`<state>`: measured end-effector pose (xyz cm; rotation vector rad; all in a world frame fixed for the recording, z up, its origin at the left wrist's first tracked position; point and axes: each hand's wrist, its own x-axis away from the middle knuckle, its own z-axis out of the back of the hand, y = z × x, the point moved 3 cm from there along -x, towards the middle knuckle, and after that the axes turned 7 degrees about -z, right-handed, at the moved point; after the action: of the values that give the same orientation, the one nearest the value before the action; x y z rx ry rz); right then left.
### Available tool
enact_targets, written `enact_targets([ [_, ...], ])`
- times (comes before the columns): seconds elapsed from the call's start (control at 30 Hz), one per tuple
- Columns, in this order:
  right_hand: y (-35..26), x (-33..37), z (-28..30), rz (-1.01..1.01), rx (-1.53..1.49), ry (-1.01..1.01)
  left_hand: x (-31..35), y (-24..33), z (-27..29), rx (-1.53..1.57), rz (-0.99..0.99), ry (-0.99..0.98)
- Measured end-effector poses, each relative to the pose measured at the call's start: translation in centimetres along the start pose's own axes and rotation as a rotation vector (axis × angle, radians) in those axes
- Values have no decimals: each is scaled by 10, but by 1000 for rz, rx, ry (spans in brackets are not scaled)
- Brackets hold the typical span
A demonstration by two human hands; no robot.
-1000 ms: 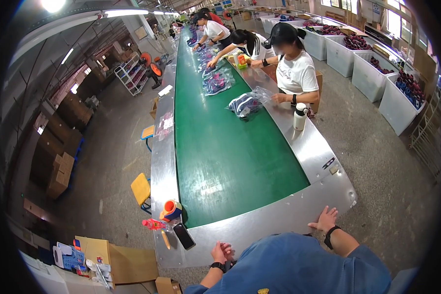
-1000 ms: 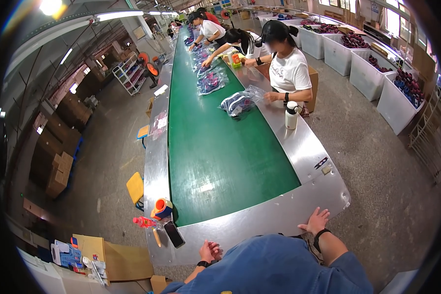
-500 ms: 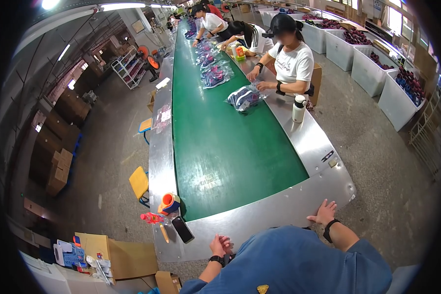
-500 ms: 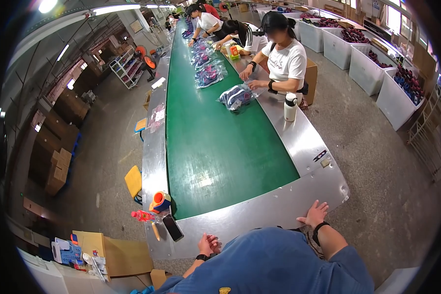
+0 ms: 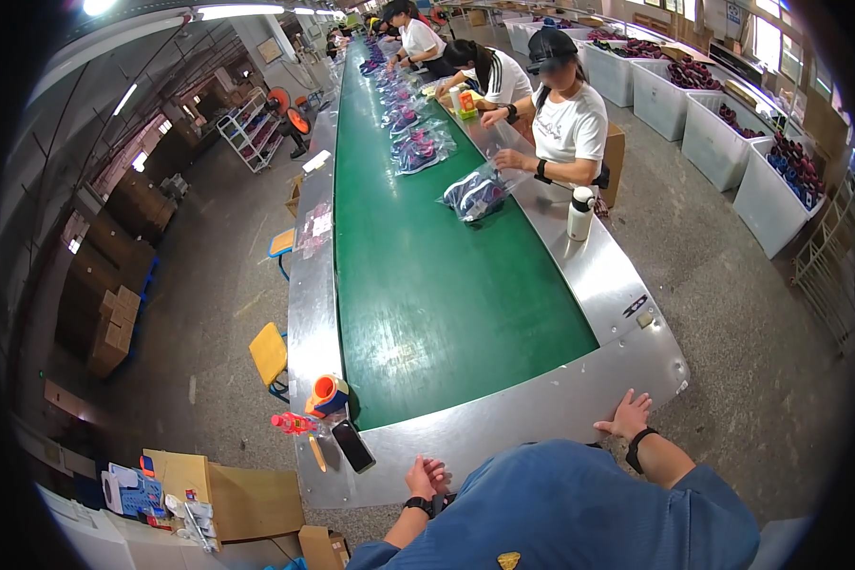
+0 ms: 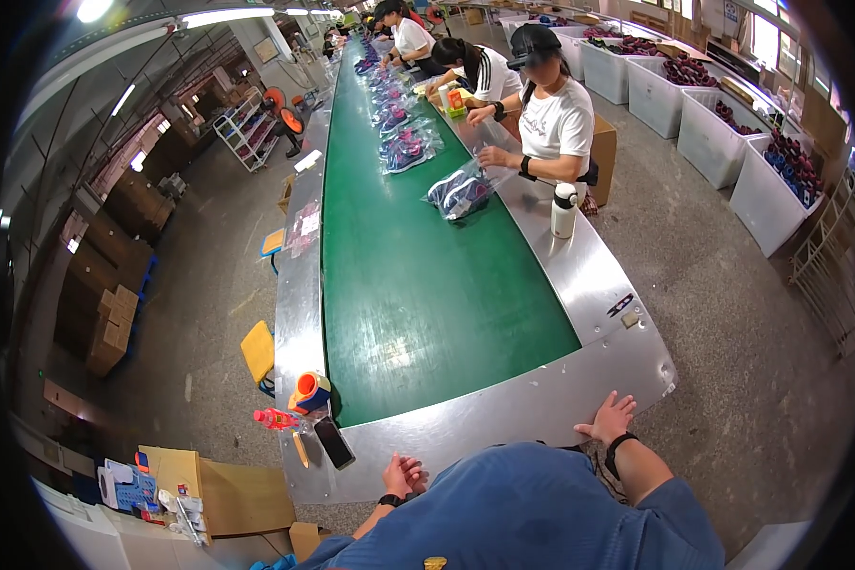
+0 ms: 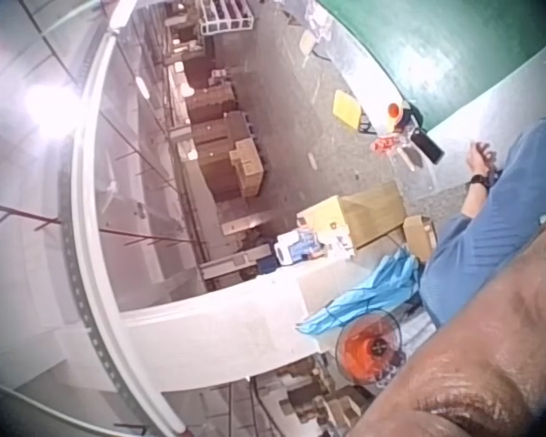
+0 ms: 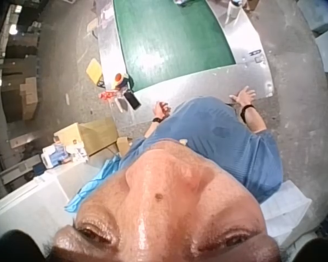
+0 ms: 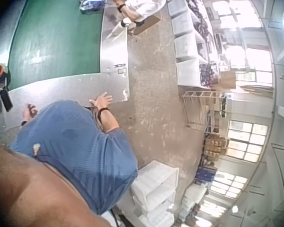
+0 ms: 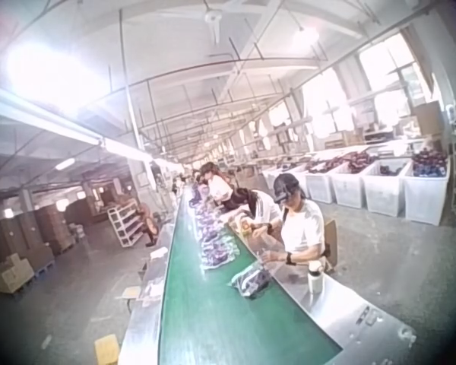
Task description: Transfer packaged shoes from a conveyor belt into a plastic bin.
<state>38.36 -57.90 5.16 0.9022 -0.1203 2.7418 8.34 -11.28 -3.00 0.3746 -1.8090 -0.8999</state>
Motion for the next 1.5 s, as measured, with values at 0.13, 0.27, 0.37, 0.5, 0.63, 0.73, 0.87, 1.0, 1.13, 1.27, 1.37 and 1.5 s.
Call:
enact_targets([
  [0.13, 0, -2, -1, 8, -3, 8, -1, -1, 0, -6, -5, 12],
  [0.27, 0, 0, 0, 5, -11, 8, 1, 1, -2, -1, 1, 13],
  [0.37, 0, 2, 1, 7, -22, 5, 1, 1, -1, 10, 7, 13],
  [0.5, 0, 1, 1, 6, -27, -2, 1, 1, -2, 17, 11, 4],
  [0.63, -1, 1, 0, 2, -31, 3, 1, 1, -1, 12, 7, 6],
  [0.73, 0, 0, 0, 6, -33, 2, -2, 0, 0, 5, 9, 5],
  [0.87, 0, -1, 0, 1, -27, -1, -4, -3, 1, 10, 6, 8],
  [1.0, -1, 2, 3, -6, -14, -10, 0, -3, 0, 28, 0, 14],
  [1.13, 0, 2, 3, 19, 1, -5, 3, 0, -3, 38, 16, 26],
  [1.27, -2, 5, 6, 23, 2, -7, 4, 1, -3, 34, 19, 22],
  [1.37, -3, 4, 5, 10, 5, -14, 0, 0, -1, 30, 22, 21],
  [1.5, -3, 0, 1, 7, -6, -17, -1, -2, 0, 39, 35, 28],
])
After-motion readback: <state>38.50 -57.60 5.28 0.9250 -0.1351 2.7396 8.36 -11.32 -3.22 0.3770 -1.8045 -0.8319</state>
